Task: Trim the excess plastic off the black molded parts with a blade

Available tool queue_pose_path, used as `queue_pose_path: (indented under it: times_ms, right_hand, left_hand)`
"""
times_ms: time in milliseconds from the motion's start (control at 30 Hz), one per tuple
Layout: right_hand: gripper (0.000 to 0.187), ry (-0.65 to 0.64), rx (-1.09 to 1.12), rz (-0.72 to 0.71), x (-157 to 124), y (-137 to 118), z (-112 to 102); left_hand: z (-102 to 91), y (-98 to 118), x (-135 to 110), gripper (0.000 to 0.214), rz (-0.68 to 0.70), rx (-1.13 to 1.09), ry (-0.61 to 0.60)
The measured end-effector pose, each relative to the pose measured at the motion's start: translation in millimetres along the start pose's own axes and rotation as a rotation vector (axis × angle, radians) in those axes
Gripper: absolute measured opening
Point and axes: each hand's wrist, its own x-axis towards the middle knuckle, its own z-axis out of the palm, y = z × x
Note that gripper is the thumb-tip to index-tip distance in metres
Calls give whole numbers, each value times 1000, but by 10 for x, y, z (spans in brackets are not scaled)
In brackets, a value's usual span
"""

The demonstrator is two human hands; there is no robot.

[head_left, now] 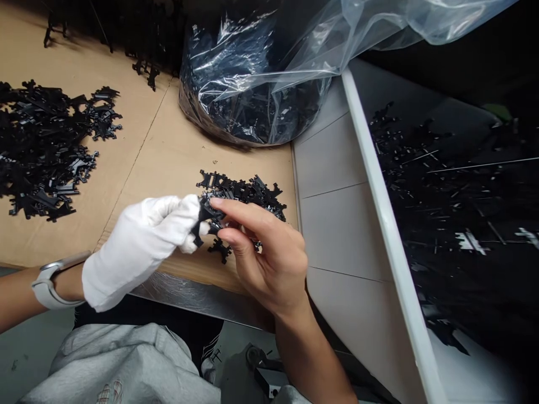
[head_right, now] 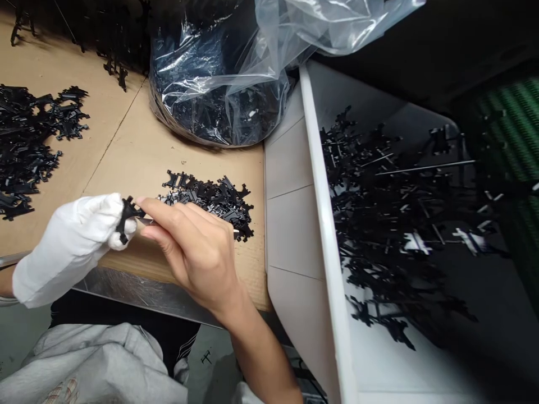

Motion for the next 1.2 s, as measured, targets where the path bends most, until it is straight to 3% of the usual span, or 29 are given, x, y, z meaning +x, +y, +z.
queue_pose_path:
  times_ms: [133, 267, 400, 567, 733, 867, 1000, 1100, 1200]
  right_hand:
    - [20, 35, 15, 34, 13, 9, -22]
    - [23, 109, -4, 111, -2, 19, -51]
    - [16, -20, 22, 14, -14, -9, -27]
    - [11, -46, -4, -33, 0, -31, 25]
    - [10, -48, 6, -57, 1, -19, 54]
    - [10, -27, -12, 18, -22, 0, 26]
    - [28, 19, -12, 91, -43, 5, -49]
    - [45, -75, -87, 100, -18, -23, -108]
    - [29, -149, -165, 74, 21, -8, -165]
  left_hand:
    - [-22, 38, -38, 37, -26, -115, -65]
    - [-31, 17, -51, 41, -121, -126, -47]
    - [-18, -15, -29, 37, -131, -204, 11]
    - [-14, -40, -22, 37, -124, -220, 47]
    - [-22, -37, -44, 37, -132, -226, 10]
    - [-20, -13, -58, 40, -121, -216, -51]
    - [2, -22, -31, 39, -100, -179, -60]
    - [41, -49, 12, 33, -52, -236, -113]
    - [72, -99, 69, 31, -47, -330, -250]
